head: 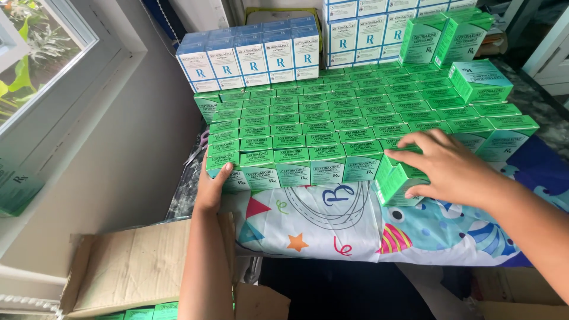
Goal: The person arranges small green boxes inside a larger cardboard box, placing them in neat rows. They then pick up boxes from a stack on a table and place them into the cardboard box, continuing to organize the items.
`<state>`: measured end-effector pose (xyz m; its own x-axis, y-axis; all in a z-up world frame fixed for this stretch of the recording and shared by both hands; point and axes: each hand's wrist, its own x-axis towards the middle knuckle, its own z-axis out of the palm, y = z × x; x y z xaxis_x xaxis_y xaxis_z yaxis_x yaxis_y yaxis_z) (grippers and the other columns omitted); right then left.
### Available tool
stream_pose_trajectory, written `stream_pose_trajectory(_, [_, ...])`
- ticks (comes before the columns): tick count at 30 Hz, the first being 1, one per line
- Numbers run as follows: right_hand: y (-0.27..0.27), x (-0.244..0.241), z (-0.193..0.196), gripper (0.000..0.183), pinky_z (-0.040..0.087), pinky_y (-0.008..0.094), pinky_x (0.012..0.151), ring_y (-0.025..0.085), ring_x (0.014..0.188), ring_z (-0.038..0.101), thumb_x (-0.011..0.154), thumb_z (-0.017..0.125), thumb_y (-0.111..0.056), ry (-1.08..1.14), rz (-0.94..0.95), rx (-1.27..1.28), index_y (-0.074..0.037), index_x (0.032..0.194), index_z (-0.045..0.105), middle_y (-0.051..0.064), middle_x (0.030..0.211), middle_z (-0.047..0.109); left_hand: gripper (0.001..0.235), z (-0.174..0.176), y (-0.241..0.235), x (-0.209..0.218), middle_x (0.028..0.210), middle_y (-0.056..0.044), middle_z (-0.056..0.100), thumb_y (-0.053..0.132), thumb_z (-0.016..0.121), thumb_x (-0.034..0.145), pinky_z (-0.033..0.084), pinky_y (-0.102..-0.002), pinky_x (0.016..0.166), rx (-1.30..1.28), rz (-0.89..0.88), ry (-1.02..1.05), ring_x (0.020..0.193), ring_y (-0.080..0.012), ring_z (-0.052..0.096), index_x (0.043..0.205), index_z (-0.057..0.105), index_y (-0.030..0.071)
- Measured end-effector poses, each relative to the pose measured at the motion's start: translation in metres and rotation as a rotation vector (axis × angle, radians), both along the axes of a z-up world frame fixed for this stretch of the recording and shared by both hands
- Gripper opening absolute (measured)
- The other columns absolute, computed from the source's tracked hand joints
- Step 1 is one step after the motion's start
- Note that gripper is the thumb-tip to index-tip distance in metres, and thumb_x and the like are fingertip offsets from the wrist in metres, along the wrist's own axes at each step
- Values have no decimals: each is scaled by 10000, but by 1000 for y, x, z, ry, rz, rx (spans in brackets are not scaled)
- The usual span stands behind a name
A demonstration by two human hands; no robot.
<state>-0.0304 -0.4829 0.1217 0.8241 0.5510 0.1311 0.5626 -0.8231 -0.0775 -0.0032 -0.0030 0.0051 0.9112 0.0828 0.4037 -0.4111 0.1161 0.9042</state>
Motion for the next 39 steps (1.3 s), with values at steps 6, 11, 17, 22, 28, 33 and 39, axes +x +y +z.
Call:
stream_pose_trajectory(6, [-29, -12, -11, 867, 472, 413, 1050, 276, 1248, 476, 609, 957, -321, -14, -119, 51, -330, 1400, 601, 9, 1317, 517, 846, -3, 2, 0, 1451, -99, 565, 287, 774, 861, 375, -390, 1156, 1, 23, 31, 1347, -231, 518, 1571, 375, 57])
stream_pose_trajectory(11, [-61, -6, -12, 900, 481, 423, 1078, 281, 1254, 505, 605, 969, -293, -25, -307, -30, -332, 1418, 584, 25, 1301, 545, 853, -3, 2, 1, 1455, -93, 562, 299, 775, 857, 378, -382, 1150, 10, 36, 34, 1345, -223, 519, 1573, 373, 65])
stream_pose_trajectory(17, [-77, 20, -30, 864, 469, 431, 1054, 324, 1237, 508, 587, 932, -236, -166, -150, 46, -274, 1389, 612, 58, 1317, 565, 847, -2, 1, -1, 1458, -94, 561, 309, 770, 868, 379, -379, 1147, 22, 31, 31, 1346, -219, 518, 1575, 374, 62])
stream_pose_trajectory(22, [-69, 10, -38, 674, 521, 373, 994, 227, 1197, 606, 653, 856, -279, -203, -61, 329, -240, 1302, 681, 2, 1288, 652, 855, -2, 2, 2, 1450, -90, 565, 329, 778, 869, 379, -378, 1148, 15, 18, 15, 1340, -216, 519, 1572, 377, 51])
stream_pose_trajectory(28, [-108, 4, -47, 637, 564, 359, 933, 223, 1093, 671, 647, 875, -309, -329, -184, 304, -281, 1269, 742, 70, 1239, 624, 861, 0, 0, -1, 1457, -93, 560, 351, 782, 871, 374, -380, 1152, 23, 11, 5, 1347, -216, 512, 1569, 380, 47])
stream_pose_trajectory(33, [-149, 23, -75, 569, 556, 345, 937, 223, 1066, 664, 693, 870, -335, -433, -269, 181, -271, 1245, 751, 12, 1112, 646, 865, -1, 3, 0, 1462, -94, 554, 361, 781, 866, 367, -380, 1155, 39, 26, 6, 1354, -214, 504, 1565, 380, 47])
stream_pose_trajectory(39, [-101, 6, -45, 426, 548, 362, 933, 230, 1076, 635, 761, 857, -353, -671, -264, 50, -254, 1163, 759, -26, 1113, 648, 847, -3, 0, 0, 1459, -93, 555, 349, 776, 867, 367, -384, 1160, 34, 12, 1, 1354, -219, 508, 1558, 391, 45])
